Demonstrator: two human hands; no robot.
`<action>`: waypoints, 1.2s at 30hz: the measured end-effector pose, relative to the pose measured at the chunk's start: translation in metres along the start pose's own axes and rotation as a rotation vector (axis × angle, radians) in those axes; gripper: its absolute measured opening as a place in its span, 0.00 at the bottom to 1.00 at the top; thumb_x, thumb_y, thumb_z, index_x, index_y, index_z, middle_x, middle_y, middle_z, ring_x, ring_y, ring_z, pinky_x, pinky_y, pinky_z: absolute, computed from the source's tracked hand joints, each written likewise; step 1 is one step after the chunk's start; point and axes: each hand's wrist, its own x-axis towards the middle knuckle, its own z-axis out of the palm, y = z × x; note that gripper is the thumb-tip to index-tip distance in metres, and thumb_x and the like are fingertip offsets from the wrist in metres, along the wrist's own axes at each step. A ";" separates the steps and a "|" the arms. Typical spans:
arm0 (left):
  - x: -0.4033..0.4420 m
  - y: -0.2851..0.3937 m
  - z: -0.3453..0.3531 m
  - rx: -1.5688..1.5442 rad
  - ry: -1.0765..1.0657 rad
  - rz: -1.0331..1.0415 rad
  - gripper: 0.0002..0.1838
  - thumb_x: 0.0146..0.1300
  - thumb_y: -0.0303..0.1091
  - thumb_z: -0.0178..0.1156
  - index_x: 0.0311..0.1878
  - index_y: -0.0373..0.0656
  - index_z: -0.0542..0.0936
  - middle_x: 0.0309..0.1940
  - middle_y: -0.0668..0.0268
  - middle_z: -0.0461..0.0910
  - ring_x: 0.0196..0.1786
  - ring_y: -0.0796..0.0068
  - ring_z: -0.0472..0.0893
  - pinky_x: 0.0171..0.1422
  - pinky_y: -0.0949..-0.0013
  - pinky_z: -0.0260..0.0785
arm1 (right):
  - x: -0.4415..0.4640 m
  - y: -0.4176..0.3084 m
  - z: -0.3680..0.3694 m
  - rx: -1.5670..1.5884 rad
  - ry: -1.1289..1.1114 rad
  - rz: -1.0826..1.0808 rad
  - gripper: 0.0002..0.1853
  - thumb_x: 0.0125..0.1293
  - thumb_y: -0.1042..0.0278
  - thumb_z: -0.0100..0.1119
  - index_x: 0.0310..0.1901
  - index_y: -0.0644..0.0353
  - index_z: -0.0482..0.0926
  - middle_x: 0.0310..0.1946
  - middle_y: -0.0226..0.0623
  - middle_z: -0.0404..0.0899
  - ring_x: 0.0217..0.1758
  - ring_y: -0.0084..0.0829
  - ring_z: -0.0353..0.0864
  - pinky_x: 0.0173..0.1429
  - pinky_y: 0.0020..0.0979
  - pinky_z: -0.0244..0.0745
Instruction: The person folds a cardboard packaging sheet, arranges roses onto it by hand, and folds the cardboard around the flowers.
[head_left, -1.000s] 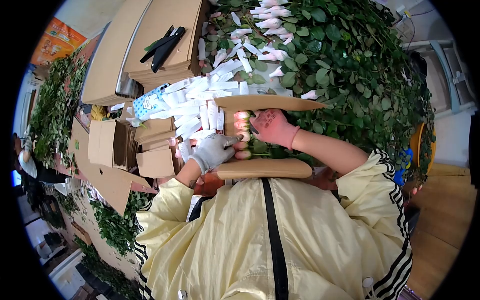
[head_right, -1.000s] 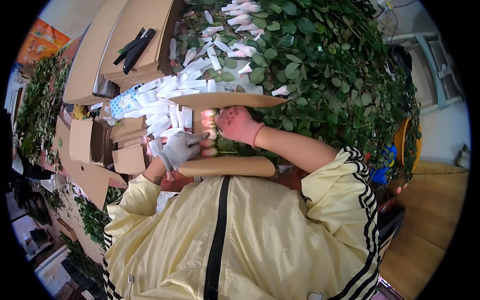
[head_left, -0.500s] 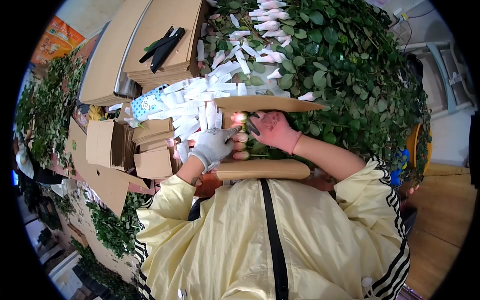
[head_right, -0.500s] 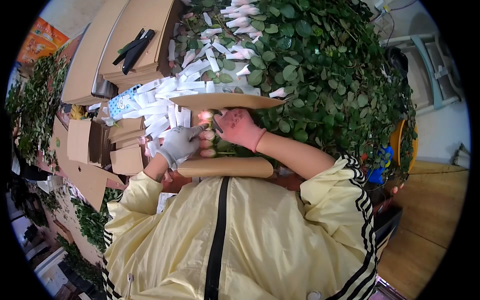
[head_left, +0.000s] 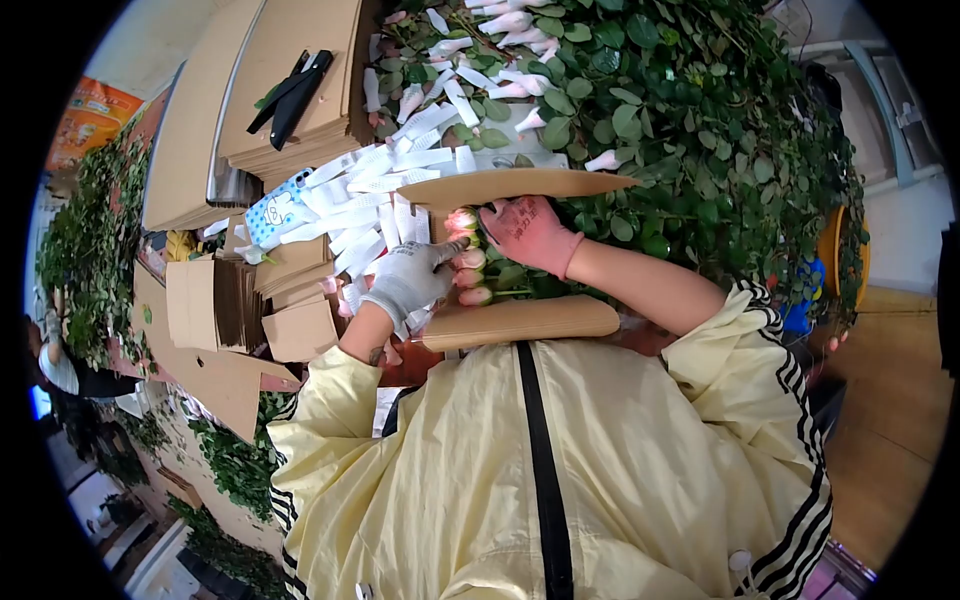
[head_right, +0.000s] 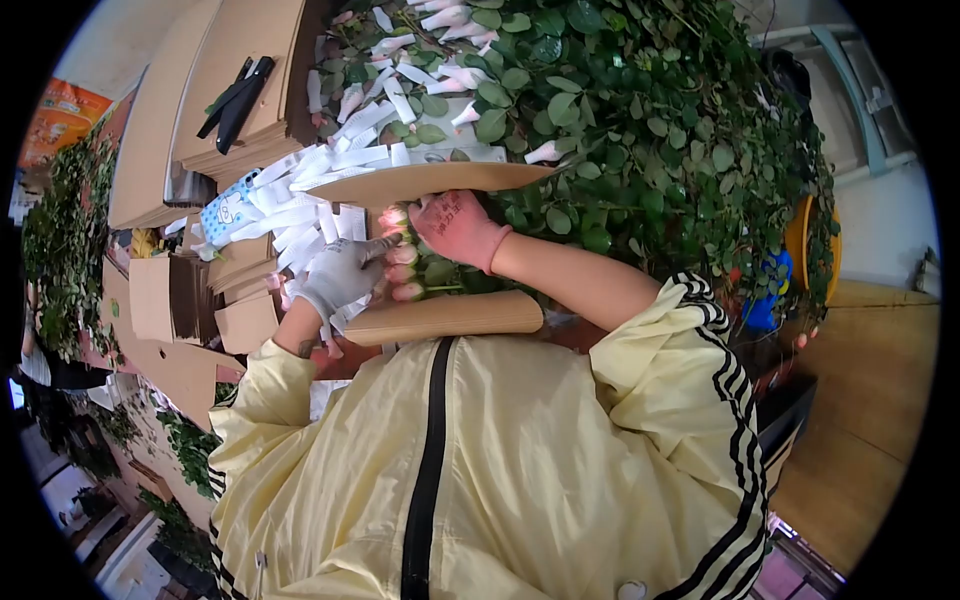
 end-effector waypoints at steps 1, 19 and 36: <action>-0.001 0.005 -0.007 -0.018 -0.039 -0.030 0.21 0.57 0.37 0.50 0.55 0.57 0.77 0.27 0.54 0.80 0.31 0.56 0.81 0.38 0.59 0.72 | 0.000 0.000 0.002 0.012 0.003 -0.008 0.10 0.55 0.63 0.51 0.34 0.57 0.76 0.33 0.42 0.78 0.40 0.44 0.78 0.64 0.58 0.54; 0.021 -0.024 0.016 0.148 0.211 0.215 0.27 0.57 0.36 0.52 0.64 0.52 0.68 0.45 0.45 0.72 0.38 0.48 0.77 0.41 0.55 0.69 | -0.027 0.029 -0.091 0.636 -0.298 0.074 0.20 0.57 0.53 0.55 0.47 0.57 0.75 0.48 0.47 0.75 0.53 0.43 0.74 0.61 0.39 0.66; -0.079 -0.177 -0.233 0.468 0.535 -0.505 0.23 0.52 0.35 0.59 0.54 0.44 0.75 0.53 0.55 0.75 0.53 0.60 0.77 0.57 0.63 0.68 | -0.120 0.005 -0.209 1.434 0.186 0.832 0.24 0.53 0.62 0.66 0.48 0.69 0.75 0.34 0.35 0.78 0.34 0.23 0.78 0.38 0.22 0.74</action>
